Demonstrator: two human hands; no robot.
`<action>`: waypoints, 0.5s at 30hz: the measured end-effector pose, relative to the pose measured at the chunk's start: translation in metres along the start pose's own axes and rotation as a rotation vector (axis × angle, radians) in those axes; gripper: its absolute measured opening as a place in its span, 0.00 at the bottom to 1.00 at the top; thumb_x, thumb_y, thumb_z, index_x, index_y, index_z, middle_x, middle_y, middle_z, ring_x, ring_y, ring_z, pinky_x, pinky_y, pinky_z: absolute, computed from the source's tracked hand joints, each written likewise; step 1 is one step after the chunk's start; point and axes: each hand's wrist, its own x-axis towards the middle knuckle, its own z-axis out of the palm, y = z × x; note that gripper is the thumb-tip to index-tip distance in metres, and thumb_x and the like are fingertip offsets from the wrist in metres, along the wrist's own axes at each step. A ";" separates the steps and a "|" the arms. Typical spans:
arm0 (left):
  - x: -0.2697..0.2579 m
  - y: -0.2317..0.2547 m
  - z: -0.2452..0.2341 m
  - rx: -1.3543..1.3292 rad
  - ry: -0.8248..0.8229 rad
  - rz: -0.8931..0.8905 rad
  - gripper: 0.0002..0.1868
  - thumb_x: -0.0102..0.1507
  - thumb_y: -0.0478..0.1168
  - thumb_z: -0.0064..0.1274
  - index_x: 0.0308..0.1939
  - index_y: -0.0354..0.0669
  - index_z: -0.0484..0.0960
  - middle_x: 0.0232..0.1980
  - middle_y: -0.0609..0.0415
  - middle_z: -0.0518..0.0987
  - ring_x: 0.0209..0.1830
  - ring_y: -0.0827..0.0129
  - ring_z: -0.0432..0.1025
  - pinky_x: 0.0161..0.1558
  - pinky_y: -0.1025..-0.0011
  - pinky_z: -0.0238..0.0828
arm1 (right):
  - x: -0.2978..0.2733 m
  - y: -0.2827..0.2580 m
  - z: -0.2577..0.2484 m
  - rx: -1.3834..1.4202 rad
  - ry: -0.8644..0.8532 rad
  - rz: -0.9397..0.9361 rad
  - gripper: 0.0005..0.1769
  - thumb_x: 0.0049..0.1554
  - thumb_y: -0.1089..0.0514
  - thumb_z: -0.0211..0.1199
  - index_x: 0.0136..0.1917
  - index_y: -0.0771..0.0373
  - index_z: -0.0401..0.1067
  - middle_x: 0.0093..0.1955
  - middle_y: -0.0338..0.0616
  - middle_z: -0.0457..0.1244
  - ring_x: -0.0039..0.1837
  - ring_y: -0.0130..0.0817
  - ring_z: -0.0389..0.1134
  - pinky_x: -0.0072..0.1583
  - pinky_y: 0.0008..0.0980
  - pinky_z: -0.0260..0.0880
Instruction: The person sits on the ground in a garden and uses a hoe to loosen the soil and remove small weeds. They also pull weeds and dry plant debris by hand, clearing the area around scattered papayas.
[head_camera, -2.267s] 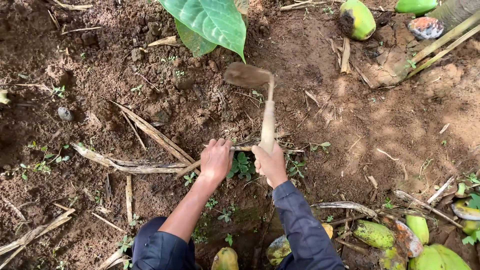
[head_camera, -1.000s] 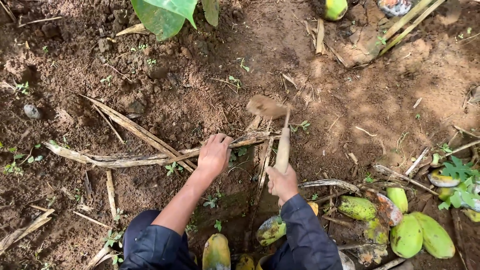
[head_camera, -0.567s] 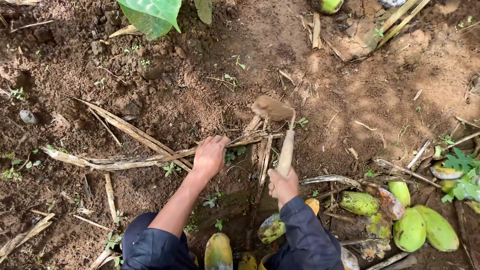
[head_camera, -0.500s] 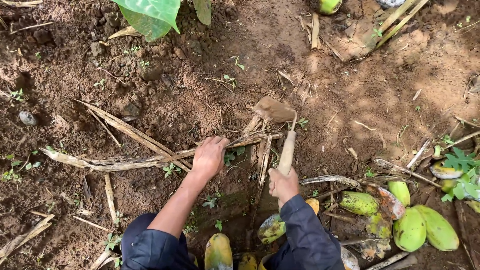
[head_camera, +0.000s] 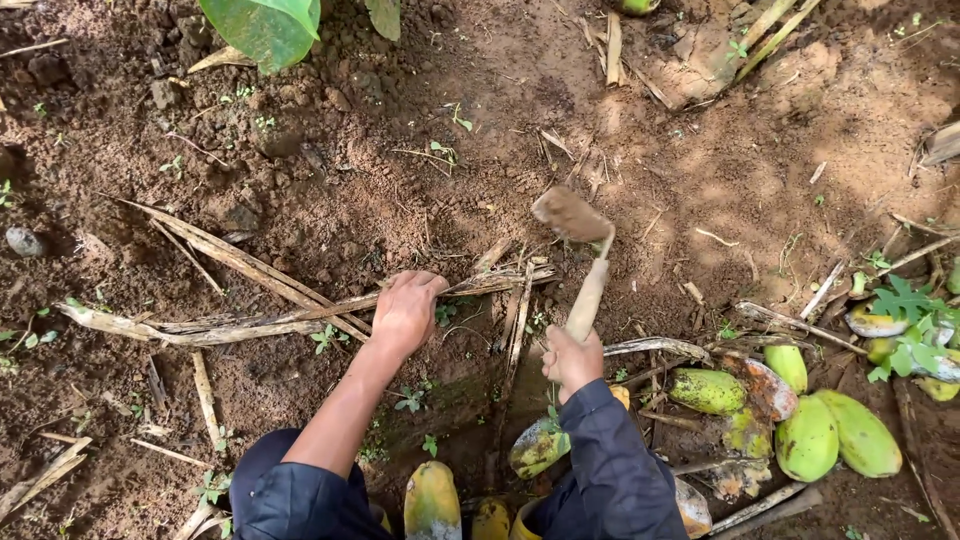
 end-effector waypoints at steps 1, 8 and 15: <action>0.002 0.000 0.005 -0.005 -0.012 -0.010 0.17 0.65 0.41 0.36 0.52 0.66 0.78 0.55 0.64 0.78 0.62 0.61 0.70 0.56 0.54 0.73 | 0.001 -0.001 -0.001 0.005 0.008 0.025 0.16 0.57 0.62 0.63 0.55 0.71 0.62 0.32 0.46 0.57 0.27 0.31 0.61 0.28 0.32 0.68; 0.003 0.003 -0.001 -0.029 -0.026 0.000 0.19 0.63 0.38 0.37 0.51 0.65 0.79 0.54 0.62 0.79 0.59 0.57 0.71 0.53 0.54 0.74 | 0.000 0.013 0.002 0.047 0.005 -0.010 0.12 0.57 0.65 0.63 0.52 0.68 0.63 0.32 0.47 0.56 0.26 0.33 0.61 0.27 0.33 0.65; 0.013 -0.001 0.015 0.006 0.005 0.024 0.15 0.63 0.40 0.39 0.49 0.65 0.77 0.52 0.63 0.79 0.58 0.58 0.71 0.55 0.56 0.72 | -0.011 0.011 0.010 0.094 0.022 -0.028 0.14 0.58 0.64 0.63 0.53 0.66 0.62 0.33 0.46 0.57 0.24 0.32 0.60 0.25 0.33 0.65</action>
